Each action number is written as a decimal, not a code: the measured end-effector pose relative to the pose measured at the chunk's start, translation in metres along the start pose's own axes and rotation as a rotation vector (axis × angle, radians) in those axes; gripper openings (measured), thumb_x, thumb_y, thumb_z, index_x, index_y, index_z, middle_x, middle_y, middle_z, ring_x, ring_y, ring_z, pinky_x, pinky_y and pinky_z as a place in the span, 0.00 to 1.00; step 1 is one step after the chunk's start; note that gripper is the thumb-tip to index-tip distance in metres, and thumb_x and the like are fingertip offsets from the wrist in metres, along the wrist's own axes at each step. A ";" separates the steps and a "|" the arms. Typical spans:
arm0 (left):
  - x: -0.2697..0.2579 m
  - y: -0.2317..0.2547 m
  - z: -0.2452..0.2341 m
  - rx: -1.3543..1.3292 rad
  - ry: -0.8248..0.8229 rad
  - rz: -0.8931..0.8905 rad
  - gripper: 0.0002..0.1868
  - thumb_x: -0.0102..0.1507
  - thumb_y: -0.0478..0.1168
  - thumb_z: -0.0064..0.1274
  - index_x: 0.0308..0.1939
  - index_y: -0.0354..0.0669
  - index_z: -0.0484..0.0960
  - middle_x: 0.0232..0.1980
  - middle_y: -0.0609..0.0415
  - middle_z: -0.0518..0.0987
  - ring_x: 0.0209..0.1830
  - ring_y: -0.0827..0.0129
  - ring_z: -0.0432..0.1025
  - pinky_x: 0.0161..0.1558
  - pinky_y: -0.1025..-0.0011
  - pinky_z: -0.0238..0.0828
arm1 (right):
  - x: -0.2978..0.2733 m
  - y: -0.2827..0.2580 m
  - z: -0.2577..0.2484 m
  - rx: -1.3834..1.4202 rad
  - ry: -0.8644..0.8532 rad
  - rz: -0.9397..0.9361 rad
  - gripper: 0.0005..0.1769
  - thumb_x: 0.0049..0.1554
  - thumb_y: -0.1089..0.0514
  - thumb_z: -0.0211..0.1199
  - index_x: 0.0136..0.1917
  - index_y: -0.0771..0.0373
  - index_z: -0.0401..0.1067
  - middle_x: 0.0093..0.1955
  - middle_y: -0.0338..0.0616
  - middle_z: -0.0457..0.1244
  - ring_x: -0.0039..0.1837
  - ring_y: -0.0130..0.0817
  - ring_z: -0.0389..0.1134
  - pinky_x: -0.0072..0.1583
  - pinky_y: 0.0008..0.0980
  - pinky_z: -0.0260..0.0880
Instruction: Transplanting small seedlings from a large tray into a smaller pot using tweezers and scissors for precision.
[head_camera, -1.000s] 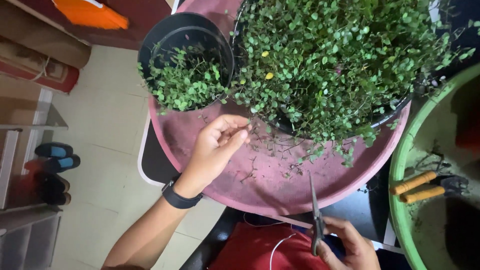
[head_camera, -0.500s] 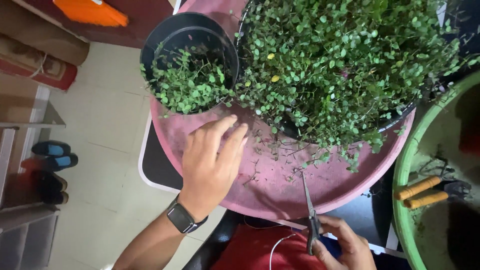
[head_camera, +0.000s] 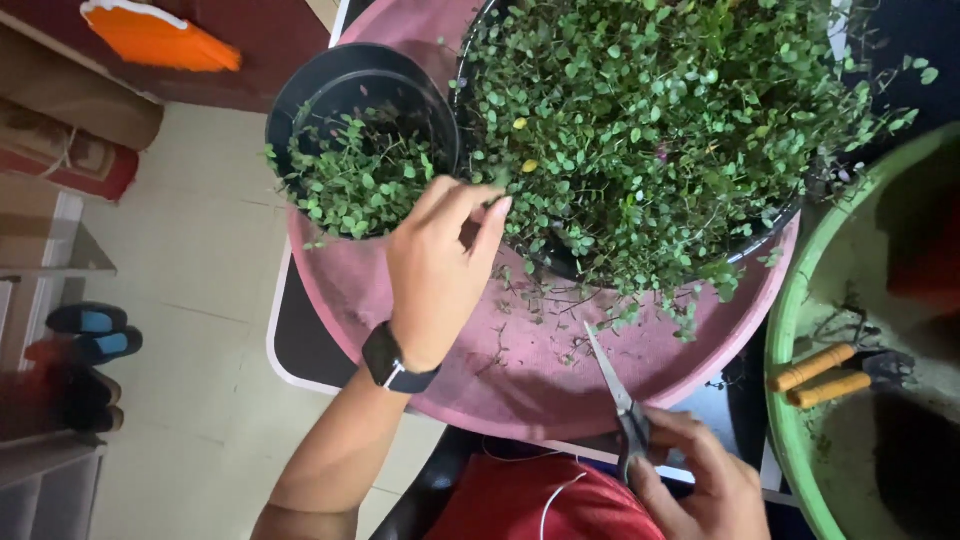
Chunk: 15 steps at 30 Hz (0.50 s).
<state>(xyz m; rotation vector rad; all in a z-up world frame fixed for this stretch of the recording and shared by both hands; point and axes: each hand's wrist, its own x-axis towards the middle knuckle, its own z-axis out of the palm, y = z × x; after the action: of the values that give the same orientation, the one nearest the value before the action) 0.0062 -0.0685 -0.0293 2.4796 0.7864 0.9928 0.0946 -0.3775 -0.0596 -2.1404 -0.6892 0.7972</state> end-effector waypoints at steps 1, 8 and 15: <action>-0.005 0.002 -0.002 0.000 0.001 0.000 0.08 0.69 0.42 0.56 0.45 0.41 0.84 0.38 0.57 0.79 0.24 0.77 0.67 0.22 0.79 0.58 | 0.003 -0.011 -0.002 0.000 0.000 -0.001 0.26 0.46 0.55 0.73 0.59 0.52 0.80 0.44 0.32 0.78 0.46 0.21 0.79 0.52 0.26 0.78; -0.034 0.008 -0.011 -0.080 0.095 -0.030 0.05 0.69 0.32 0.55 0.38 0.34 0.79 0.32 0.53 0.76 0.27 0.70 0.68 0.29 0.73 0.64 | 0.027 -0.071 -0.009 -0.542 0.260 -0.434 0.23 0.56 0.56 0.69 0.64 0.56 0.73 0.48 0.40 0.68 0.48 0.39 0.64 0.47 0.38 0.68; -0.043 -0.001 -0.009 -0.258 0.071 -0.156 0.06 0.69 0.33 0.53 0.45 0.33 0.82 0.39 0.51 0.83 0.34 0.70 0.75 0.37 0.74 0.73 | 0.040 -0.106 -0.016 -0.942 0.301 -0.716 0.26 0.59 0.57 0.68 0.69 0.68 0.71 0.50 0.49 0.71 0.53 0.45 0.67 0.56 0.39 0.70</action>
<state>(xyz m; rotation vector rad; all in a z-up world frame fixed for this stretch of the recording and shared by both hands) -0.0264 -0.0930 -0.0461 2.1417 0.8049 1.0583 0.1094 -0.2961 0.0192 -2.3987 -1.7560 -0.3188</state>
